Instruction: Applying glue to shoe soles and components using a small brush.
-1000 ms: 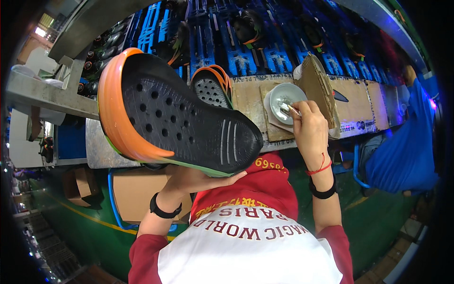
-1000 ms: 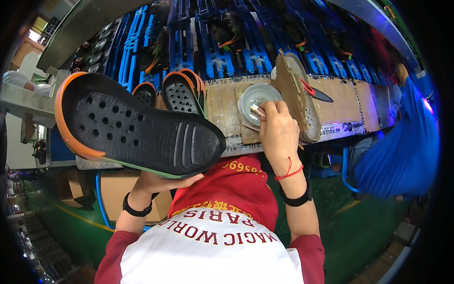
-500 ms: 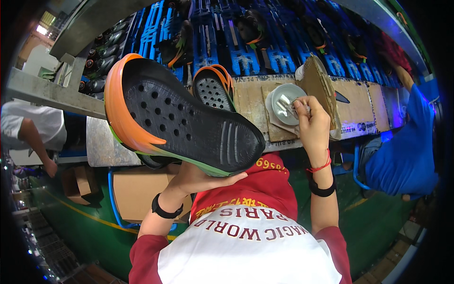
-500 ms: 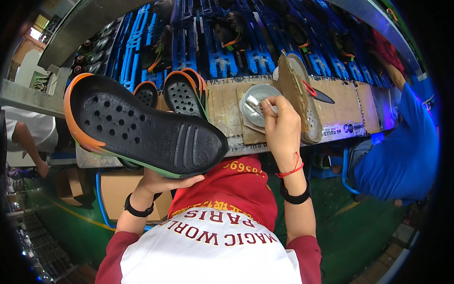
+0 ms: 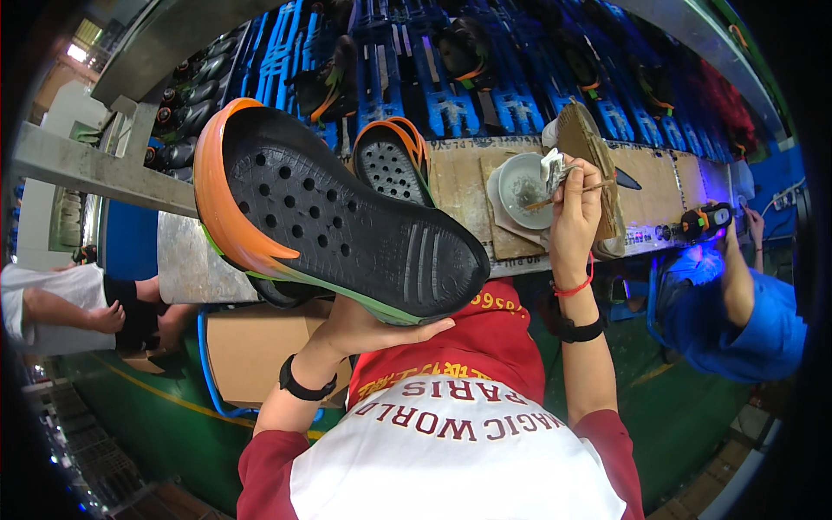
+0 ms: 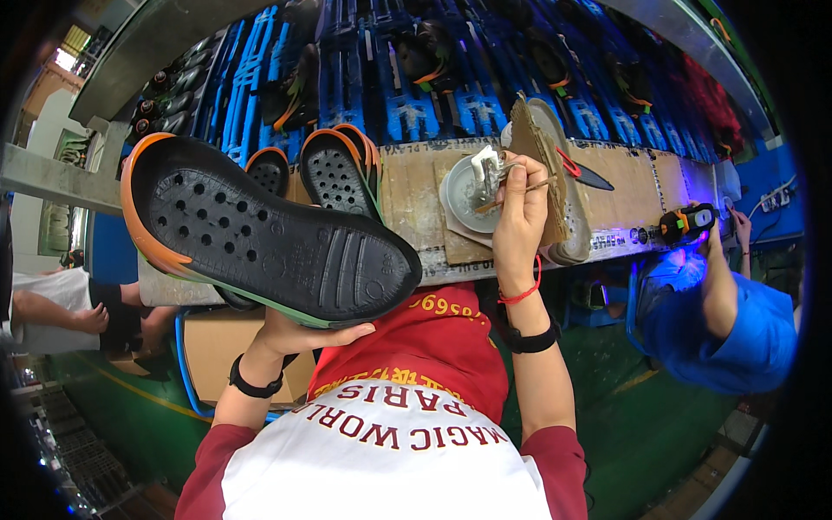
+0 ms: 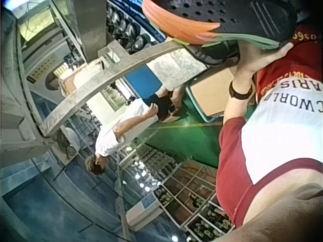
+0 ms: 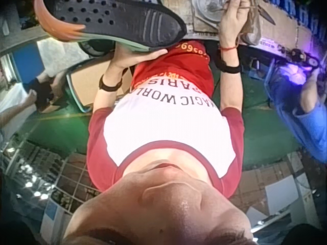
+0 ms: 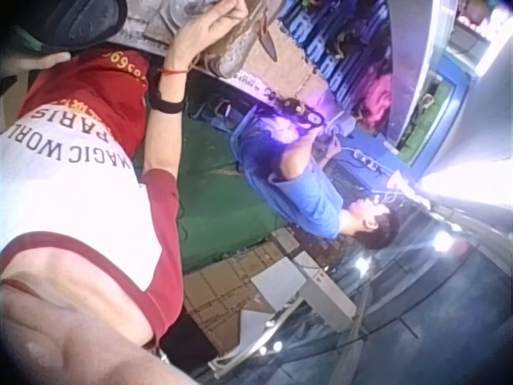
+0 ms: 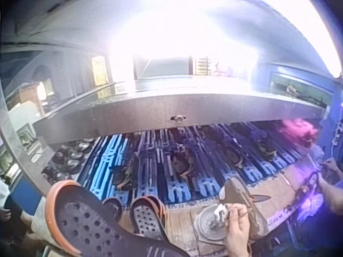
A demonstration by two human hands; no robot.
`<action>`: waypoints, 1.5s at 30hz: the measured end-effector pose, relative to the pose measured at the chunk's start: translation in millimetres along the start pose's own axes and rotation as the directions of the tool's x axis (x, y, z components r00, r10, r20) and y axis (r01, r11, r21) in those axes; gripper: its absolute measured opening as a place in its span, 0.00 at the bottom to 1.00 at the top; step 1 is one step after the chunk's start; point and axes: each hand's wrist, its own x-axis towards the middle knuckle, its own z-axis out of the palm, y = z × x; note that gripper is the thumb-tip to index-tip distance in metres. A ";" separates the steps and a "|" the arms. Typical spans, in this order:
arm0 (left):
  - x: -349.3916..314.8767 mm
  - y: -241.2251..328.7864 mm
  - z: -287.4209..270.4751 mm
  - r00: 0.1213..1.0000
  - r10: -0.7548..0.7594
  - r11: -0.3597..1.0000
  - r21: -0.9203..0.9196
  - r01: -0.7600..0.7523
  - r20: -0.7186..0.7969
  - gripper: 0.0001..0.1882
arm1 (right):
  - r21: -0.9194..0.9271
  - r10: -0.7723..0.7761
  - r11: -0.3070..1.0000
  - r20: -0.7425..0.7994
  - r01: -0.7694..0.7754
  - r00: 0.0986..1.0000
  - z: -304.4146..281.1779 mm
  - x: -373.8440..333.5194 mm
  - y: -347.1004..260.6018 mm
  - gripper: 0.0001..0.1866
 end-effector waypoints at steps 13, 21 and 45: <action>-16.6 -25.7 -2.3 0.934 -0.255 0.953 -0.102 0.287 0.249 0.26 | 0.021 -0.053 0.998 0.015 0.052 0.999 3.9 -0.8 23.4 0.09; 18.2 -25.9 -8.2 0.999 0.012 0.571 -0.821 0.032 0.048 0.27 | -0.037 -0.116 0.993 -0.063 0.114 0.991 8.0 -5.1 12.9 0.08; 26.0 -38.2 5.9 0.894 0.391 0.829 -0.337 -0.446 -0.221 0.28 | 0.593 0.194 0.718 0.331 -0.364 0.923 36.5 -58.9 -94.8 0.10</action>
